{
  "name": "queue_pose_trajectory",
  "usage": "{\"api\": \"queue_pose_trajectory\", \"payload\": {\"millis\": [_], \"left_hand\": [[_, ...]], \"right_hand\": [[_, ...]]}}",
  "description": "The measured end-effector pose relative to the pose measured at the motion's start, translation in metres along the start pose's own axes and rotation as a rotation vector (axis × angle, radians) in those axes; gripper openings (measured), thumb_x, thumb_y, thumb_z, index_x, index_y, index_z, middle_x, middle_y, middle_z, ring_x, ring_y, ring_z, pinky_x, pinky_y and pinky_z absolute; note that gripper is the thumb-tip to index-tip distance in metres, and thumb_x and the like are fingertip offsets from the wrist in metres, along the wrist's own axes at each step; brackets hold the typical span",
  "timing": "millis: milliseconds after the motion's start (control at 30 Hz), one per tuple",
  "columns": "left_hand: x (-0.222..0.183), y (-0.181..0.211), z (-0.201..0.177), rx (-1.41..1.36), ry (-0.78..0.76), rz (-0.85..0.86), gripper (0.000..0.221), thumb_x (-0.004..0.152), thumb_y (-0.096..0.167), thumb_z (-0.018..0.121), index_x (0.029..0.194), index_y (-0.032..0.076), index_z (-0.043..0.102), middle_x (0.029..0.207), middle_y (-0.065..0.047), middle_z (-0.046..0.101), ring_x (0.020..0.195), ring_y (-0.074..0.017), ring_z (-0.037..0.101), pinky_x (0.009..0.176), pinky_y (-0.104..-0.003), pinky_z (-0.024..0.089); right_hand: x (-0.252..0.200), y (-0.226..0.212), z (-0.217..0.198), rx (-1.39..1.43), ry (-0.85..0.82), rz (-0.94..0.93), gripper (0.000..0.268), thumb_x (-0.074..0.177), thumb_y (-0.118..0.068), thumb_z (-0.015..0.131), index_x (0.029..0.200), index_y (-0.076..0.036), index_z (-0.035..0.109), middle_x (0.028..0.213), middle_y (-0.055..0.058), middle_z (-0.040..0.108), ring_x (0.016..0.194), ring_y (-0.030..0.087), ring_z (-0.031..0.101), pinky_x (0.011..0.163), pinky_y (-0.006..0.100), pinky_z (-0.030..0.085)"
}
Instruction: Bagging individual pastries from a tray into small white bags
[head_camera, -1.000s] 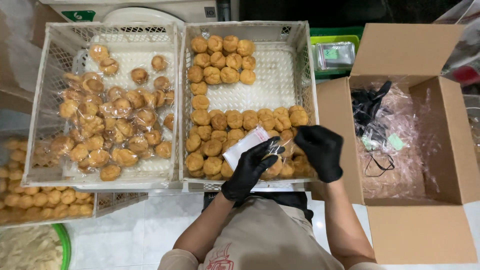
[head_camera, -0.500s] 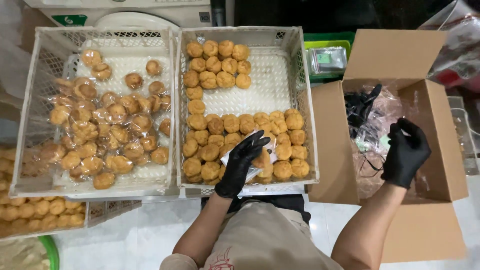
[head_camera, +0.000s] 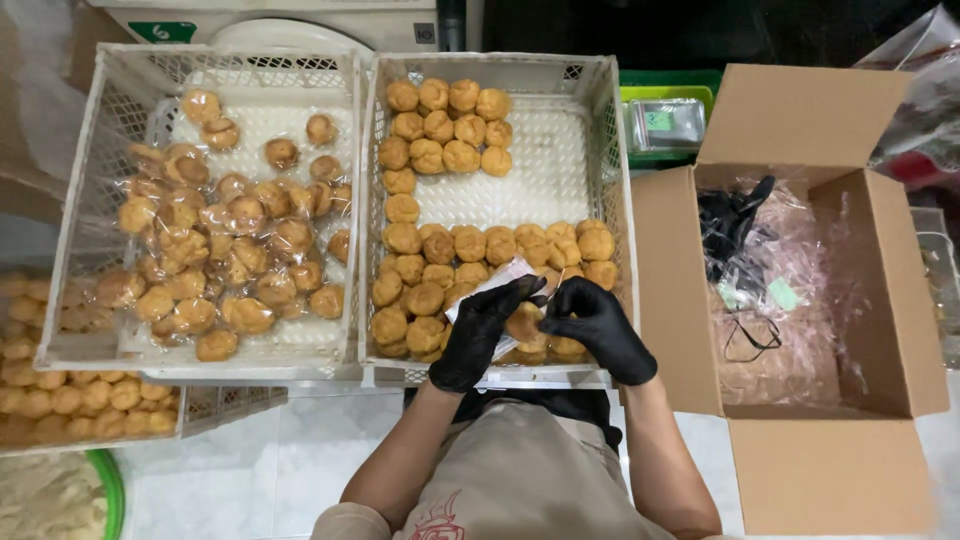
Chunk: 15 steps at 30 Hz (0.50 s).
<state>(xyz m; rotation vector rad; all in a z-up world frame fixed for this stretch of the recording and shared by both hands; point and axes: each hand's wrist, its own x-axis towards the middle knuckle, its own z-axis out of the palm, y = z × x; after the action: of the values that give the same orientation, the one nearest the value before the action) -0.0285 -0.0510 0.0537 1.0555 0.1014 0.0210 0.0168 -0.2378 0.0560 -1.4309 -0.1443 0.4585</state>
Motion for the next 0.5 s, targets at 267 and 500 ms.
{"api": "queue_pose_trajectory", "payload": {"millis": [267,500], "left_hand": [[-0.005,0.009,0.000,0.189,-0.011,0.199,0.025,0.095,0.005,0.071,0.118,-0.002,0.076,0.105,-0.021,0.078,0.102,-0.0245,0.072,0.096,-0.042,0.055],[0.002,0.003,-0.018,0.447,-0.186,0.270,0.027,0.091,-0.002,0.069,0.118,0.000,0.074,0.118,-0.021,0.074,0.111,-0.0288,0.071,0.102,-0.039,0.053]], "right_hand": [[-0.002,-0.015,0.013,-0.093,-0.009,-0.013,0.037,0.068,0.007,0.092,0.096,-0.002,0.070,0.083,0.007,0.072,0.081,0.013,0.068,0.083,0.032,0.058],[-0.007,-0.037,0.018,-0.059,0.003,-0.006,0.022,0.087,0.004,0.077,0.109,0.003,0.073,0.106,0.013,0.075,0.099,0.016,0.068,0.093,0.037,0.057]]}}
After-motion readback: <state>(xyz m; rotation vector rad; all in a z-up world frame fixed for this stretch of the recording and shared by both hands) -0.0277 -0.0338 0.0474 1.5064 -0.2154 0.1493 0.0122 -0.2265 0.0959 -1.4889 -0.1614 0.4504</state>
